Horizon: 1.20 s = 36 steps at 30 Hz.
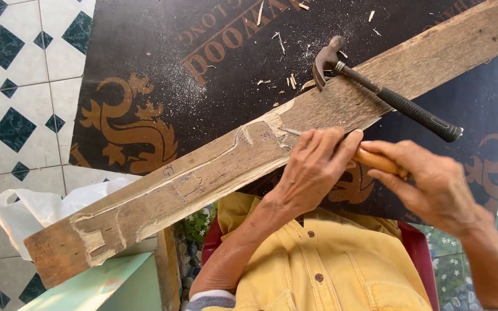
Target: A person uses a hammer and chisel to carve a rectangular groove into a long wooden plank on a workshop table.
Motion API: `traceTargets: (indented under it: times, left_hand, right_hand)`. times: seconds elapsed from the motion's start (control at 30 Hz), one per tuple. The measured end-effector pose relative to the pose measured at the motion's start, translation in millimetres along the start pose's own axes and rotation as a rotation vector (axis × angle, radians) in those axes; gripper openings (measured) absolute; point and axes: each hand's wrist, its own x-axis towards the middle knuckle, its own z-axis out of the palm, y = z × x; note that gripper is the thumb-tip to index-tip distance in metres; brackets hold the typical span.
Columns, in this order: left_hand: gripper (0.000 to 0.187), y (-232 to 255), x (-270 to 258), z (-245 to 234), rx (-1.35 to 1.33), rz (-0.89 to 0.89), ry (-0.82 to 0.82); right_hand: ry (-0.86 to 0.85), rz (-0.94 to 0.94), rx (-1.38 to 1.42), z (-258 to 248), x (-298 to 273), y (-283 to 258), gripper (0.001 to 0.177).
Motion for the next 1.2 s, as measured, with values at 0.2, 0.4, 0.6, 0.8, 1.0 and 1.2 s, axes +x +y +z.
traceTargets:
  times: [0.2, 0.4, 0.6, 0.8, 1.0, 1.2]
  left_hand:
    - [0.04, -46.2, 9.2, -28.4, -0.665, -0.154, -0.036]
    - [0.033, -73.1, 27.9, -44.3, -0.628, -0.142, -0.107]
    - [0.032, -75.7, 30.4, -53.9, -0.67, -0.252, -0.013]
    - [0.029, -71.2, 29.7, -65.1, -0.711, -0.302, 0.028]
    - [0.027, -72.1, 21.7, -66.0, -0.695, -0.341, 0.082]
    - [0.029, -69.6, 17.2, -65.2, -0.696, -0.361, 0.105]
  right_hand:
    - [-0.185, -0.164, -0.069, -48.4, 61.6, 2.2, 0.058]
    - [-0.433, -0.243, -0.241, -64.6, 132.7, -7.7, 0.038]
    - [-0.504, -0.239, -0.298, -68.7, 168.3, -31.0, 0.025]
    - [-0.527, -0.293, -0.37, -70.2, 183.3, -48.1, 0.023]
    - [-0.717, -0.138, -0.501, -73.9, 198.7, -73.6, 0.019]
    - [-0.68, -0.261, -0.478, -73.5, 198.6, -81.4, 0.028]
